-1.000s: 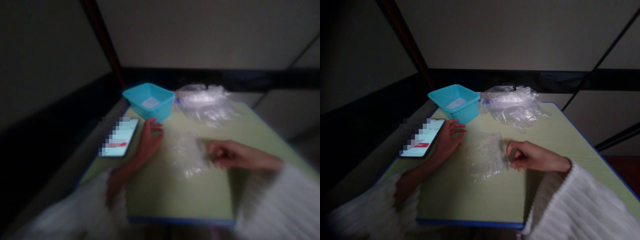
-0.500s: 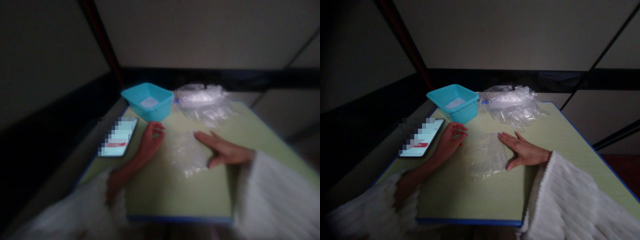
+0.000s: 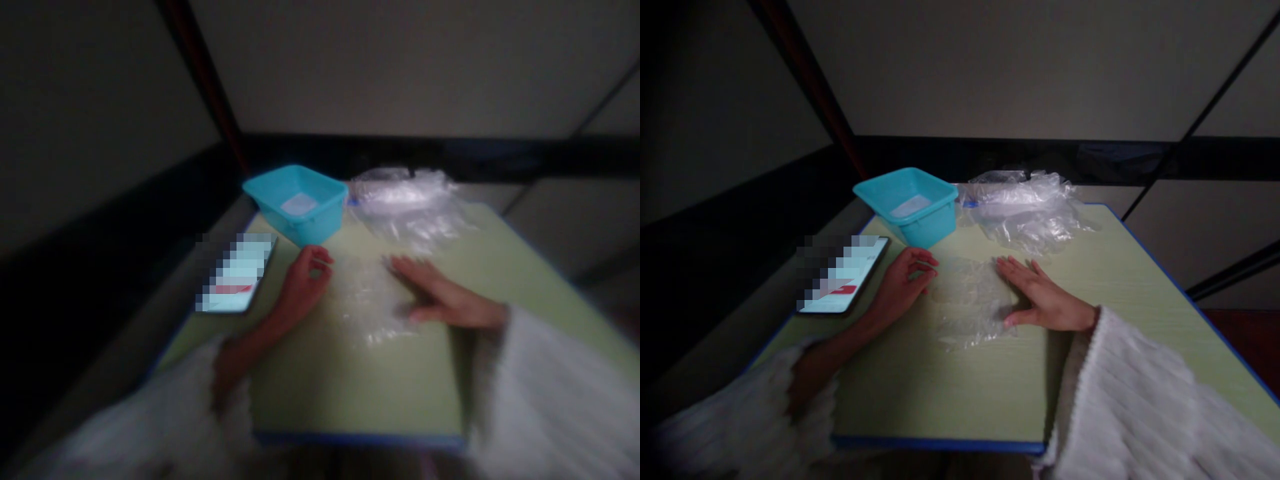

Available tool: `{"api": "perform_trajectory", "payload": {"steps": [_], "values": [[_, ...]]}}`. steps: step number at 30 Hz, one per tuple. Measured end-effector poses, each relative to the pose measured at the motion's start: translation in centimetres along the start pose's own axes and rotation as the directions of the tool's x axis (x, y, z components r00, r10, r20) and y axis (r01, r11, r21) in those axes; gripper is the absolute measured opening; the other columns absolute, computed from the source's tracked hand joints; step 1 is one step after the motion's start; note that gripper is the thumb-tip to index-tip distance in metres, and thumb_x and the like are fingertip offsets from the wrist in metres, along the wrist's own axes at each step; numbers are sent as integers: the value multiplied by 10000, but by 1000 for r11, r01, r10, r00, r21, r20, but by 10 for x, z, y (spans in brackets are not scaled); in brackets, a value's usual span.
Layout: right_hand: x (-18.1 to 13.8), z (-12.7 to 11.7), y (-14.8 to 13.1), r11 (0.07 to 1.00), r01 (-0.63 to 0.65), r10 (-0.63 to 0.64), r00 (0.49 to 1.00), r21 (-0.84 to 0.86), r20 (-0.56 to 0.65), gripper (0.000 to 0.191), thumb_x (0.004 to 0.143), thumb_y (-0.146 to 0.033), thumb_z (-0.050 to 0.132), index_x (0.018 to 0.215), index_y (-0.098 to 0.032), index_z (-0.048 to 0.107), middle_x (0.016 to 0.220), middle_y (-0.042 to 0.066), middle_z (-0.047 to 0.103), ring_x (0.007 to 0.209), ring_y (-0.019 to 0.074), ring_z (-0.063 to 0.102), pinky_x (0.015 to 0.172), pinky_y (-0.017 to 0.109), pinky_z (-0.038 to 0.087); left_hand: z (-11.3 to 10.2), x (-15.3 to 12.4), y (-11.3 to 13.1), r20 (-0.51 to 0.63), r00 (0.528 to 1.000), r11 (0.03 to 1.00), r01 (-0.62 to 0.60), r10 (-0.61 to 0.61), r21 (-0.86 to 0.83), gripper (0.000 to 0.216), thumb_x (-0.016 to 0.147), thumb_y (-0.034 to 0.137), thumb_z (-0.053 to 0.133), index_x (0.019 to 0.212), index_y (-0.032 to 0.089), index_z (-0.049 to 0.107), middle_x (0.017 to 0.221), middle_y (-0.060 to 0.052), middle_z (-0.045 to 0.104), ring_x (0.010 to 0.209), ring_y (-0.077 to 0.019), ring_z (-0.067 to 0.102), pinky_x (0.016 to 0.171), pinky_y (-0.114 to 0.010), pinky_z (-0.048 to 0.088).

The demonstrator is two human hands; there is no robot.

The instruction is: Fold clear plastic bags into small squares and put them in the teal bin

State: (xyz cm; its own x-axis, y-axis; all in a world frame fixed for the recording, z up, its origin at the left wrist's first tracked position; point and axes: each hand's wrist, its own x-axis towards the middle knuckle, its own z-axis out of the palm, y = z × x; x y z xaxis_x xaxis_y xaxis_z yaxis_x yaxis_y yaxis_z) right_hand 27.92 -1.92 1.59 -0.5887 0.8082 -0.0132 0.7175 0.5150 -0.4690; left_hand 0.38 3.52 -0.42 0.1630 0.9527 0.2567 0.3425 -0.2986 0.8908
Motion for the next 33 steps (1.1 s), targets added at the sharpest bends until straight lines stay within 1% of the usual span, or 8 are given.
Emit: {"api": "perform_trajectory", "payload": {"steps": [2,5,8,11,15,19,26,33], "values": [[2,4,1,997,30,-31,999,-78,-10,902,808,-654,488,1489,-229,78,1532,141,136,1393,340,118,1093,601,48,0,-1,-1,21,999,998,-39,38,56,179,734,155,521,906,186,483,902,-24,607,824,-146,598,611,-227,476],[5,10,2,984,44,-44,999,-173,5,929,814,-675,448,1490,-170,59,1525,175,114,1394,337,108,1099,588,49,1,-5,-3,105,989,977,-120,103,174,184,751,139,513,930,185,508,934,-32,612,866,-159,593,672,-255,488],[7,13,4,976,44,-41,999,-213,17,942,821,-691,409,1487,-123,60,1519,201,86,1398,329,90,1105,574,59,1,-8,-2,186,971,945,-194,148,263,191,758,116,501,937,176,535,989,-49,613,899,-171,585,784,-314,487],[7,14,5,972,30,-25,999,-233,26,966,808,-707,412,1487,-126,46,1517,204,89,1399,325,85,1107,569,62,1,-9,-1,219,961,916,-235,168,325,212,762,115,507,962,170,552,1042,-68,609,974,-194,572,867,-355,464],[6,16,7,968,10,-6,1000,-251,15,992,787,-724,424,1489,-133,49,1515,205,118,1394,348,96,1098,592,62,1,-9,-3,242,958,897,-239,155,372,207,768,123,511,961,168,571,1038,-76,613,991,-208,572,890,-370,452],[5,17,8,965,-7,15,1000,-264,26,996,784,-736,405,1489,-133,41,1516,202,101,1392,359,87,1089,610,65,0,-7,-3,251,956,895,-243,154,375,188,773,122,508,944,160,575,1011,-76,626,965,-205,583,894,-371,447],[6,15,8,955,28,-24,1000,-297,17,971,810,-725,364,1486,-141,-19,1521,199,54,1395,345,74,1092,599,89,0,-8,-2,250,956,887,-246,155,392,189,777,111,496,935,176,577,992,-54,638,958,-190,594,894,-349,454],[8,18,9,947,11,0,999,-320,35,996,793,-749,356,1486,-112,28,1511,216,94,1391,349,106,1091,602,93,0,-8,-3,263,951,877,-261,163,403,204,766,111,493,943,165,580,999,-63,642,959,-195,600,892,-355,457]]}}
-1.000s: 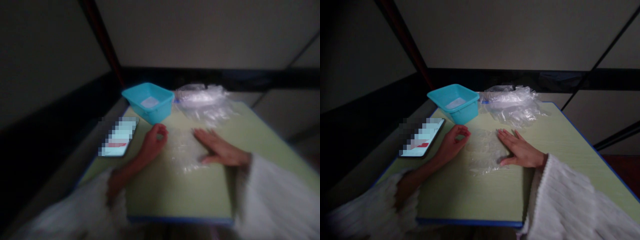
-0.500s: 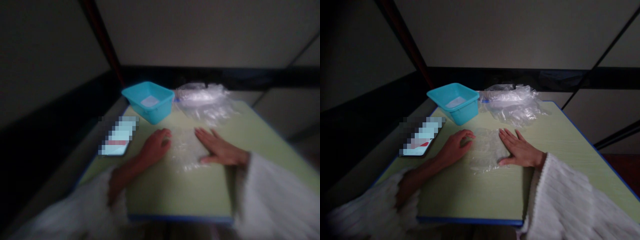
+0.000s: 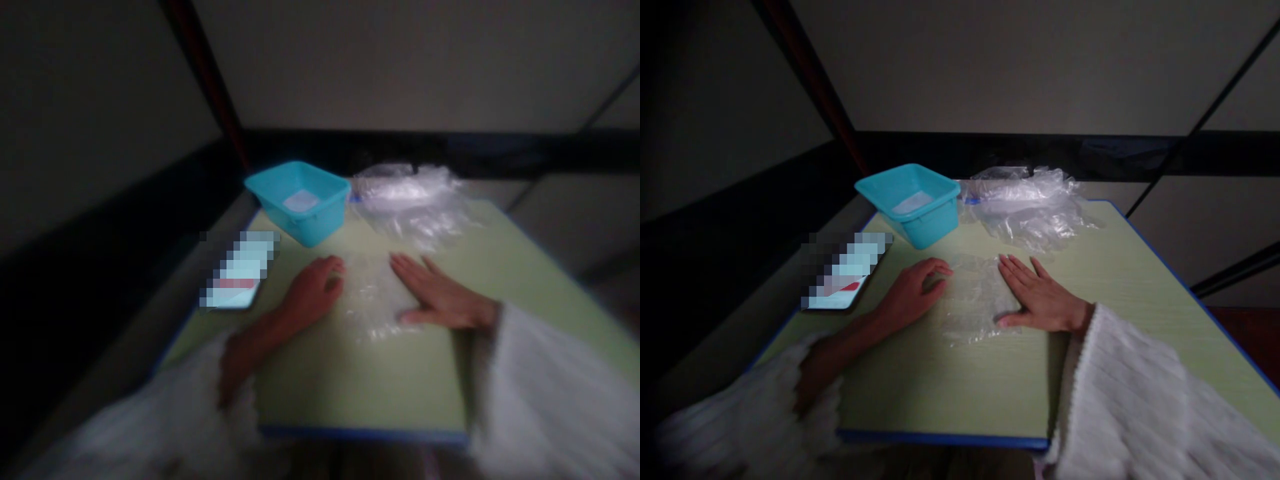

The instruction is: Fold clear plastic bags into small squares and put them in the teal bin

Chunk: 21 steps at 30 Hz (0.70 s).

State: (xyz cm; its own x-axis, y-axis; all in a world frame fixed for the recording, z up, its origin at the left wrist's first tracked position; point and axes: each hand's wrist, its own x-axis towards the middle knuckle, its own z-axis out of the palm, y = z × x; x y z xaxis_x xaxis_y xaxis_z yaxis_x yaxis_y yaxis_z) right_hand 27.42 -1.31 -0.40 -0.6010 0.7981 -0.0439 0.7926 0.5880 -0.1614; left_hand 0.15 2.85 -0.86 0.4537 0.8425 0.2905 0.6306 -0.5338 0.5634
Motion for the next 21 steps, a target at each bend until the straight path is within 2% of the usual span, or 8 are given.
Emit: {"api": "perform_trajectory", "payload": {"steps": [3,6,10,15,18,21], "values": [[0,-1,0,1000,5,-5,999,18,-32,974,805,-736,357,1488,-126,25,1515,210,95,1392,342,112,1092,596,115,0,0,-1,-5,1000,1000,-5,5,5,199,766,123,490,940,164,578,982,-61,644,942,-196,608,875,-357,470],[2,-3,-7,999,-4,9,992,38,-125,871,866,-683,289,1489,-135,24,1518,205,108,1397,318,114,1092,583,159,2,-1,0,-21,1000,1000,-5,5,13,210,767,143,487,958,163,573,1000,-66,642,961,-203,606,894,-374,475],[10,1,-29,999,-33,36,972,17,-233,770,915,-616,242,1488,-128,81,1511,196,185,1397,285,161,1099,550,196,9,-4,7,-16,996,995,-90,91,50,364,763,233,546,1111,126,540,1193,-128,585,1137,-243,537,1004,-399,424],[18,13,-43,997,-47,31,966,-56,-258,773,919,-604,250,1463,-58,191,1488,220,250,1387,294,213,1108,504,222,20,-6,16,147,938,926,-337,315,169,660,839,468,505,1325,34,397,1448,-203,349,1368,-269,294,1134,-398,257],[19,17,-40,996,-49,29,970,-77,-243,791,916,-617,223,1452,-35,219,1481,227,259,1385,292,219,1114,487,217,23,-6,18,262,912,894,-378,315,242,783,853,553,448,1389,1,300,1484,-216,258,1404,-280,193,1157,-411,178],[18,20,-36,995,-51,29,972,-85,-234,813,906,-640,206,1455,-41,213,1484,221,254,1385,290,219,1119,483,204,22,-7,17,324,906,883,-369,273,289,831,852,597,413,1405,-5,264,1496,-217,218,1411,-286,153,1155,-414,165]]}}
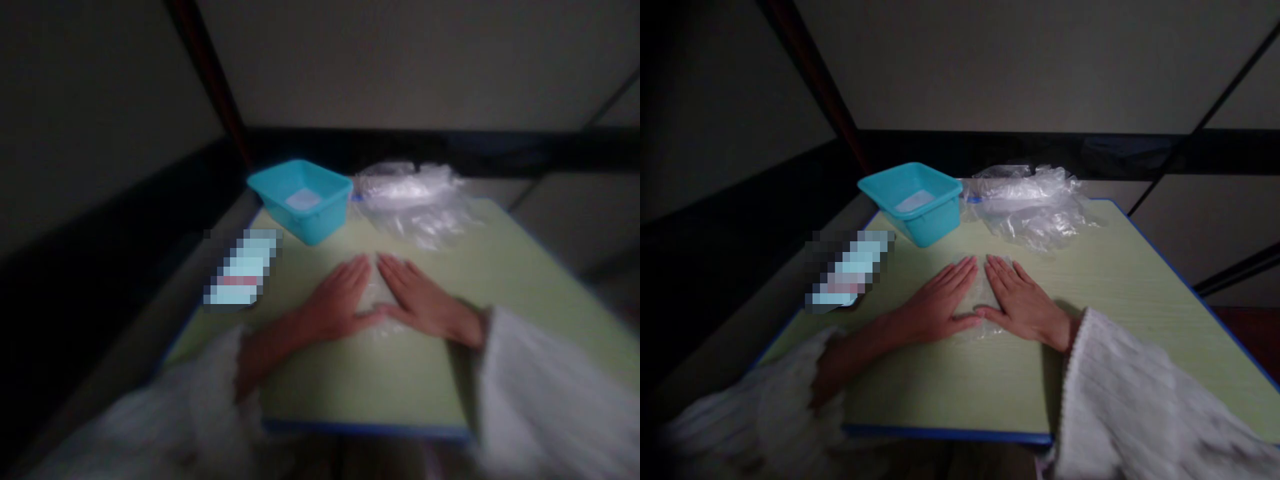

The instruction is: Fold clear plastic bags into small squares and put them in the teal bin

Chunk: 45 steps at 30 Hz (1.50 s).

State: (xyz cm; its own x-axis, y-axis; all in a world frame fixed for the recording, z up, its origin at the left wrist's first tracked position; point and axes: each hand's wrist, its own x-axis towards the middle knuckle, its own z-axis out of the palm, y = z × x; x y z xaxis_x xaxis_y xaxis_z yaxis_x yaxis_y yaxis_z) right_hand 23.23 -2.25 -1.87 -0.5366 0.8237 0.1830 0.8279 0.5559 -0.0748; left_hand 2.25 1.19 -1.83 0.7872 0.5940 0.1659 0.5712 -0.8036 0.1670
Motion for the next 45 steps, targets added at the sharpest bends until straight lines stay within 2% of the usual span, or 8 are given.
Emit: {"api": "perform_trajectory", "payload": {"steps": [5,13,18,26,32,37,42,45], "values": [[-1,2,0,1000,-20,20,1000,-20,3,881,869,-701,180,1449,-40,238,1488,212,247,1386,314,199,1116,488,198,-3,-1,2,43,998,997,34,-37,63,812,866,610,367,1410,13,280,1504,-192,208,1411,-298,137,1153,-418,150],[-3,0,3,999,-38,38,999,-35,22,942,819,-758,226,1472,-81,178,1495,202,234,1385,326,194,1105,511,206,1,-2,2,10,998,995,56,-56,77,861,837,684,346,1420,52,294,1508,-172,221,1409,-338,109,1137,-451,162],[-6,-5,15,1000,12,-12,996,-1,84,976,797,-761,323,1481,-96,119,1508,204,194,1391,329,159,1103,518,208,0,-3,0,20,999,997,27,-28,68,884,818,679,393,1410,28,301,1505,-195,211,1406,-359,104,1130,-461,160],[-11,-16,42,982,155,-174,966,110,191,1044,762,-759,411,1486,-134,-9,1532,187,95,1401,329,82,1118,522,161,2,-3,-1,-7,1000,998,24,-23,50,897,795,680,435,1405,37,305,1506,-196,215,1407,-358,115,1124,-457,160],[-11,-20,48,973,162,-198,952,165,234,1086,733,-765,447,1482,-121,-2,1532,195,61,1403,329,42,1124,528,120,4,-3,-2,-16,1000,999,21,-20,48,892,795,683,434,1403,42,315,1508,-192,214,1406,-360,119,1121,-459,169],[-13,-19,50,968,163,-205,954,193,221,1083,727,-757,469,1483,-137,3,1533,190,61,1404,322,50,1122,529,120,4,-3,-2,-3,1000,998,24,-24,52,917,787,695,435,1409,35,304,1511,-189,203,1408,-360,98,1128,-454,164],[-16,-18,52,951,181,-218,967,250,130,1092,710,-771,467,1486,-145,22,1539,185,62,1405,325,88,1117,524,147,3,-3,-2,0,1000,999,25,-25,23,948,785,700,435,1424,24,257,1516,-204,163,1415,-343,61,1135,-460,156],[-20,-25,51,936,178,-212,974,302,82,1054,722,-743,498,1489,-169,60,1545,158,100,1404,320,125,1110,511,200,0,-2,-3,-28,999,998,19,-20,-54,963,773,687,475,1432,31,226,1517,-212,148,1421,-318,44,1140,-470,154]]}}
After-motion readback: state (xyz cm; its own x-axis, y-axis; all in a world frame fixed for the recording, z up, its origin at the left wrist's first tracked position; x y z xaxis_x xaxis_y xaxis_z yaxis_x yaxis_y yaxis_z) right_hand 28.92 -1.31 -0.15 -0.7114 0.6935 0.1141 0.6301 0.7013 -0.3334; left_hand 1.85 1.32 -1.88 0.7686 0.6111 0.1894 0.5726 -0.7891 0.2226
